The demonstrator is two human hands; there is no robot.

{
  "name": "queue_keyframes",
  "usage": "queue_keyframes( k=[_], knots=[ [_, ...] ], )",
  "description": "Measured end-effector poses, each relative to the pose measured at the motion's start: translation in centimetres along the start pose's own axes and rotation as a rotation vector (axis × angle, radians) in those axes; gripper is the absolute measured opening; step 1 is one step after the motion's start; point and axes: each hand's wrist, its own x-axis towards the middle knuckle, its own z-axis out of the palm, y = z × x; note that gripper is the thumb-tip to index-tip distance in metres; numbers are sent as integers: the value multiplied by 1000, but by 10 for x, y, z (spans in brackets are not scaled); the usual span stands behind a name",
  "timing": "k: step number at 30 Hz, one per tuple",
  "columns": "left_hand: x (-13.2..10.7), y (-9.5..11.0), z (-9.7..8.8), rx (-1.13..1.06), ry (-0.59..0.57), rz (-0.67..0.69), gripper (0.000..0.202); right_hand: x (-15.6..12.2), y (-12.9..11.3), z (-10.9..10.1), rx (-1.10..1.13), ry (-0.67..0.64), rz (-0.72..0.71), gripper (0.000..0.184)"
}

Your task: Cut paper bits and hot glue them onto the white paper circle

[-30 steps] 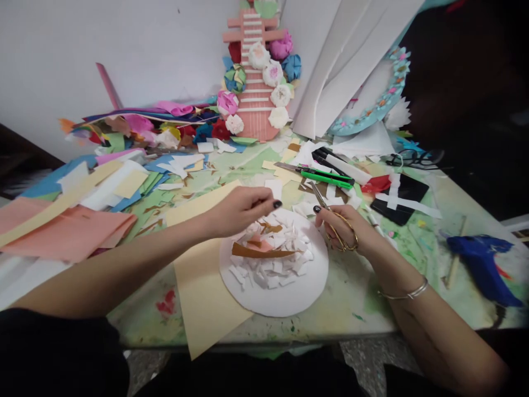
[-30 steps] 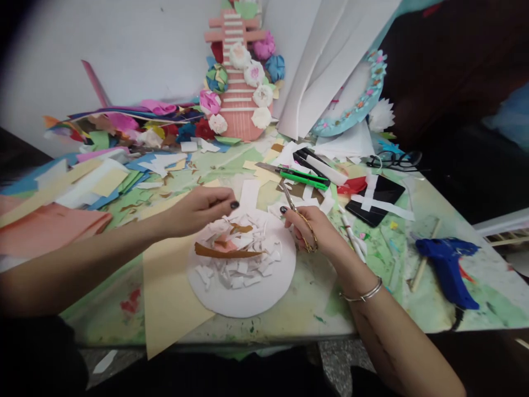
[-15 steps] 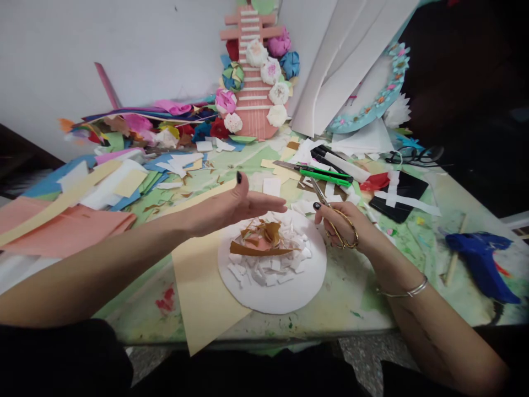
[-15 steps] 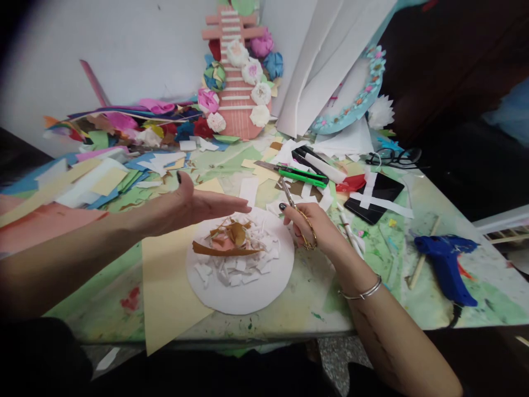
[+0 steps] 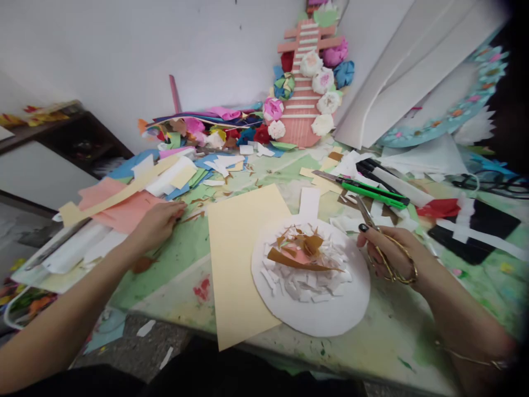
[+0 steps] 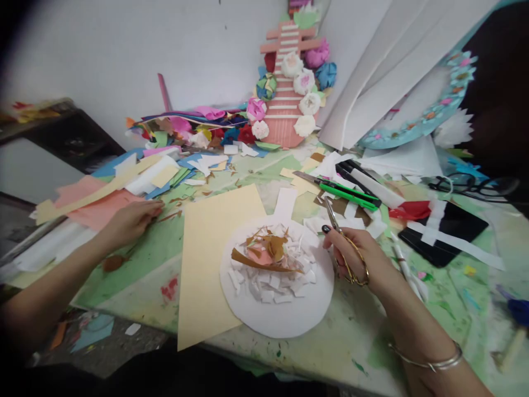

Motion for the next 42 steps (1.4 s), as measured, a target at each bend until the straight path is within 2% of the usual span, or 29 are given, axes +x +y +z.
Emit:
queue_keyframes(
  k=[3, 5, 8, 13, 19, 23, 27, 31, 35, 38, 42],
  knots=[
    [-2, -2, -3, 8, -133, 114, 39, 0, 1, 0, -8, -8, 12, 45],
    [3, 4, -2, 56, -152, 155, 42, 0, 2, -1, -28, -6, 26, 45],
    [14, 16, 7, 63, -112, 160, 33, 1, 3, -1, -6, -1, 43, 45],
    [25, 26, 25, -13, -67, -4, 18, 1, 2, 0, -16, 17, 62, 44],
    [42, 19, 20, 48, 148, -27, 10, 1, 5, -1, -18, -16, 34, 48],
    [49, 20, 20, 38, 49, 0, 15, 2, 5, -1, -22, -7, 17, 48],
    [43, 29, 23, -52, -19, 50, 32, 1, 4, -1, -17, -18, 11, 45],
    [40, 34, 19, -57, -136, -19, 45, 0, 4, 0, -42, -23, 8, 47],
    [46, 33, 12, -100, -235, -123, 25, 3, 6, -1, -65, -25, -11, 49],
    [50, 32, 8, -87, -276, -122, 20, 5, 6, -1, -50, -16, -7, 51],
    [60, 34, 8, -73, -228, -113, 20, 5, 7, -2, -23, -17, 13, 53]
  ],
)
